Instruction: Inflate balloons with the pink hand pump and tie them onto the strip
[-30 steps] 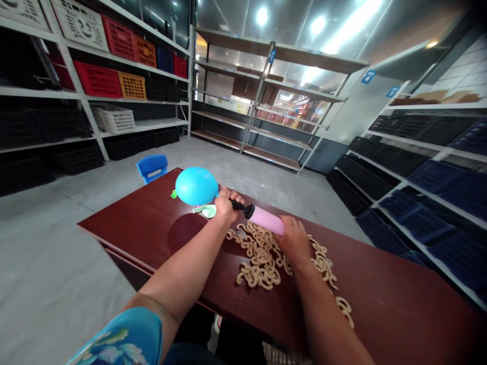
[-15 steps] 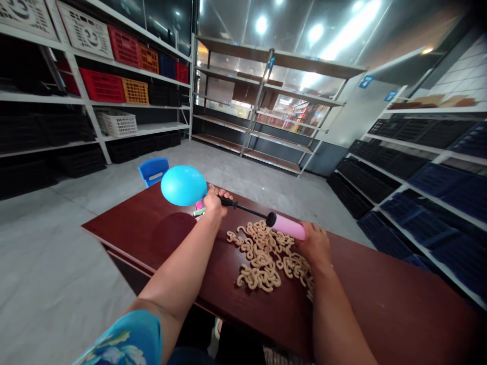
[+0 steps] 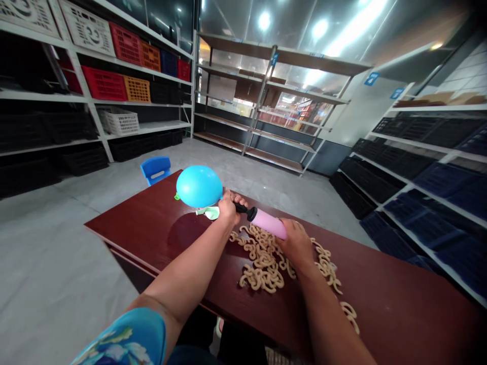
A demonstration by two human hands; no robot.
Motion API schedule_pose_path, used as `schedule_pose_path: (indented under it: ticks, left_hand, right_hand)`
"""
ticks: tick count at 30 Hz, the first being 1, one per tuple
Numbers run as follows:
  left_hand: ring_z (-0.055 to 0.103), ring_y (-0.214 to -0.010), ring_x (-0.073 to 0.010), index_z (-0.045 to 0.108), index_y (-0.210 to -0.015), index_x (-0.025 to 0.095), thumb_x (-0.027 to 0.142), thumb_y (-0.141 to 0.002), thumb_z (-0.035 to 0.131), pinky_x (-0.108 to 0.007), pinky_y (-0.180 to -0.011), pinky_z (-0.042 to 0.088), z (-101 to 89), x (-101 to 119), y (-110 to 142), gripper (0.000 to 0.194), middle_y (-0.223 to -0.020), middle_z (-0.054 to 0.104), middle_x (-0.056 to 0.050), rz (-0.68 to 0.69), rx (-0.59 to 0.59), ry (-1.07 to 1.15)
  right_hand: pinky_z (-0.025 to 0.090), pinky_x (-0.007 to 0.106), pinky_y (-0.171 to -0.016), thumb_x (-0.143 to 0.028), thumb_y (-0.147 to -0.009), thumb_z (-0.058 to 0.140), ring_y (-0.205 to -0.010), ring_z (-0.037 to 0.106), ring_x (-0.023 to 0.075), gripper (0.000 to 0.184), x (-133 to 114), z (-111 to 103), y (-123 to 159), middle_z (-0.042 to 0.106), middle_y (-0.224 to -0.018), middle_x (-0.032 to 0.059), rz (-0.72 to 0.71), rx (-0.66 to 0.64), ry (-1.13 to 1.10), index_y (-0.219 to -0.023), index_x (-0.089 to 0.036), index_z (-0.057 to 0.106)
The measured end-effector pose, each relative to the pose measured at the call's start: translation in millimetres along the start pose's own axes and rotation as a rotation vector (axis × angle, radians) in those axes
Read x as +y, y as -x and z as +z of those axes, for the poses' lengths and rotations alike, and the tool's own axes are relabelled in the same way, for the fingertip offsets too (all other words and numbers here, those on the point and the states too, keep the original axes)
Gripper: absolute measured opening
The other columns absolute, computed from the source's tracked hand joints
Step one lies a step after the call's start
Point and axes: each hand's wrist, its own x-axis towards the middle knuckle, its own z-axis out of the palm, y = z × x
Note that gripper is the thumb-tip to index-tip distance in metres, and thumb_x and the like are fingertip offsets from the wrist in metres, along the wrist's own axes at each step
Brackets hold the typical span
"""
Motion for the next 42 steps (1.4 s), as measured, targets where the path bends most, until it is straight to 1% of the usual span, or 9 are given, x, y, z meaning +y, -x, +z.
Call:
schedule_pose_path:
  ticks: [9, 12, 16, 22, 26, 30, 36, 39, 42]
  left_hand:
    - [0.037, -0.040, -0.0092, 0.024, -0.056, 0.019, 0.040, -0.087, 0.037, -0.025, -0.047, 0.035, -6.8, 29, -18, 0.040, -0.046, 0.030, 0.004, 0.083, 0.085, 0.030]
    - [0.035, -0.039, -0.0091, 0.022, -0.056, 0.019, 0.041, -0.087, 0.038, -0.026, -0.046, 0.034, -8.7, 32, -20, 0.040, -0.047, 0.030, 0.004, 0.103, 0.085, 0.044]
    - [0.034, -0.039, -0.0088, 0.022, -0.057, 0.019, 0.041, -0.086, 0.038, -0.025, -0.046, 0.033, -8.6, 24, -16, 0.040, -0.048, 0.028, 0.004, 0.096, 0.054, 0.061]
    - [0.035, -0.040, -0.0089, 0.023, -0.057, 0.019, 0.040, -0.085, 0.042, -0.026, -0.045, 0.033, -6.8, 0, -5, 0.040, -0.049, 0.028, 0.005, 0.031, -0.012, 0.042]
    - [0.034, -0.040, -0.0088, 0.025, -0.056, 0.019, 0.041, -0.084, 0.044, -0.026, -0.045, 0.033, -6.8, -6, -3, 0.040, -0.049, 0.027, 0.005, 0.022, -0.045, 0.026]
    - [0.035, -0.040, -0.0093, 0.025, -0.056, 0.019, 0.041, -0.085, 0.042, -0.027, -0.046, 0.036, -6.2, 5, -7, 0.040, -0.049, 0.029, 0.004, 0.030, -0.009, 0.017]
    - [0.036, -0.040, -0.0098, 0.022, -0.057, 0.019, 0.040, -0.086, 0.038, -0.025, -0.046, 0.035, -6.2, 29, -16, 0.039, -0.047, 0.029, 0.004, 0.093, 0.063, 0.026]
    - [0.036, -0.039, -0.0095, 0.022, -0.057, 0.019, 0.040, -0.086, 0.039, -0.026, -0.046, 0.034, -7.8, 30, -18, 0.039, -0.047, 0.029, 0.004, 0.098, 0.070, 0.033]
    - [0.035, -0.039, -0.0092, 0.021, -0.057, 0.019, 0.041, -0.086, 0.039, -0.026, -0.046, 0.034, -9.5, 24, -17, 0.040, -0.048, 0.029, 0.005, 0.091, 0.051, 0.054]
  right_hand:
    - [0.031, 0.033, -0.072, -0.025, -0.071, 0.057, -0.094, 0.042, 0.0240, 0.036, 43, -7, 7, 0.056, -0.101, 0.0068, 0.238, 0.028, 0.160, -0.107, -0.025, 0.055]
    - [0.031, 0.033, -0.073, -0.025, -0.074, 0.053, -0.088, 0.043, 0.0226, 0.029, 54, -4, 11, 0.056, -0.097, 0.0079, 0.272, 0.061, 0.142, -0.103, -0.022, 0.058]
    - [0.031, 0.033, -0.077, -0.019, -0.074, 0.050, -0.082, 0.044, 0.0205, 0.024, 48, 0, 8, 0.056, -0.089, 0.0082, 0.201, 0.088, 0.111, -0.097, -0.016, 0.057]
    - [0.033, 0.034, -0.079, -0.024, -0.073, 0.054, -0.089, 0.044, 0.0231, 0.036, 14, 0, 1, 0.056, -0.097, 0.0101, 0.053, 0.071, 0.063, -0.108, -0.014, 0.051]
    - [0.033, 0.033, -0.082, -0.024, -0.074, 0.054, -0.092, 0.044, 0.0225, 0.042, 4, 0, -1, 0.056, -0.102, 0.0093, -0.005, 0.034, 0.029, -0.114, -0.016, 0.048]
    - [0.033, 0.031, -0.080, -0.024, -0.073, 0.055, -0.090, 0.045, 0.0209, 0.041, 12, -3, 0, 0.056, -0.101, 0.0068, 0.042, 0.008, 0.055, -0.114, -0.021, 0.050]
    - [0.032, 0.031, -0.074, -0.025, -0.072, 0.056, -0.089, 0.045, 0.0217, 0.034, 48, -4, 8, 0.058, -0.099, 0.0062, 0.228, 0.022, 0.138, -0.105, -0.022, 0.055]
    - [0.032, 0.031, -0.076, -0.022, -0.073, 0.053, -0.084, 0.046, 0.0202, 0.027, 61, 2, 12, 0.058, -0.094, 0.0063, 0.258, 0.040, 0.129, -0.100, -0.019, 0.055]
    - [0.032, 0.032, -0.078, -0.020, -0.074, 0.051, -0.083, 0.046, 0.0203, 0.024, 59, 6, 11, 0.057, -0.091, 0.0072, 0.232, 0.074, 0.117, -0.097, -0.016, 0.055]
